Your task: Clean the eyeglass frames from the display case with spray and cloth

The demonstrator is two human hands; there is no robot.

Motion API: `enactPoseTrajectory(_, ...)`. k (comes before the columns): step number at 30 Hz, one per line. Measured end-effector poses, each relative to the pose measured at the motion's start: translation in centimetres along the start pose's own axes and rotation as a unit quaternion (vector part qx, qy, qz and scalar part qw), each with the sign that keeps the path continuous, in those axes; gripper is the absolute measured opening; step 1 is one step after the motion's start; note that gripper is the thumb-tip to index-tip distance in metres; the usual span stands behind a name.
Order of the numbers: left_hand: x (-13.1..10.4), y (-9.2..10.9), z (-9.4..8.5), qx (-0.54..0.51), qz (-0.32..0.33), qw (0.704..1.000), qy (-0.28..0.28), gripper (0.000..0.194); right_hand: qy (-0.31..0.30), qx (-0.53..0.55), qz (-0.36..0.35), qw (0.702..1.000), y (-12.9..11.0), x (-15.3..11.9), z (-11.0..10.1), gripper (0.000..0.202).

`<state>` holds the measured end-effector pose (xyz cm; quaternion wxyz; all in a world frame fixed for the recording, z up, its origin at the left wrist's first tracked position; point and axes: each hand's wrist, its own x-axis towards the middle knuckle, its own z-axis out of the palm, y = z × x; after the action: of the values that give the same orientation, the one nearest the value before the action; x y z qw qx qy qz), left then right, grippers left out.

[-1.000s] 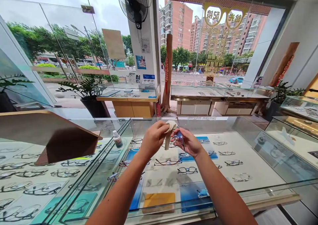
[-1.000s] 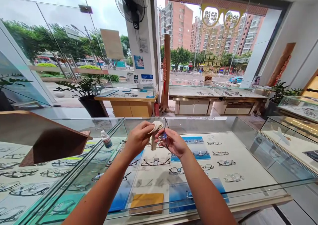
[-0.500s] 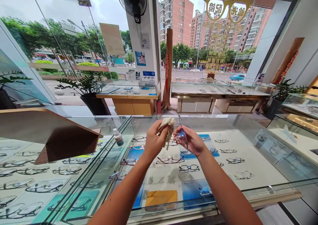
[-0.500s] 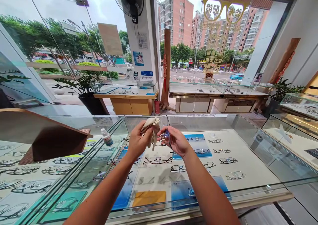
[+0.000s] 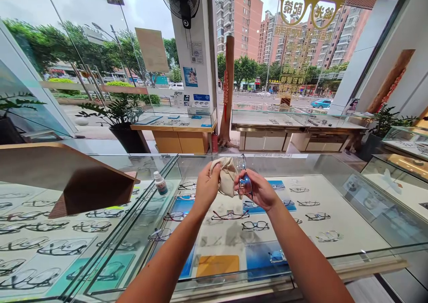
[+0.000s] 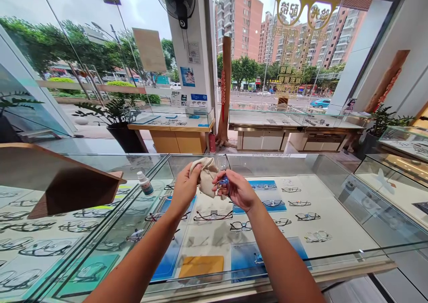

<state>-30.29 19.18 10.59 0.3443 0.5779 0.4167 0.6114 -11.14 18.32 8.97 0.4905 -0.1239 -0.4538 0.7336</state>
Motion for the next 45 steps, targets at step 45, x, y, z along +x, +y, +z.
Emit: enactPoseTrajectory(45,-0.8,1.3,0.2,-0.243,-0.108,0.953,-0.144,0.048,-0.069,-0.026,0.018,0.997,1.1,-0.6,1.6,0.032)
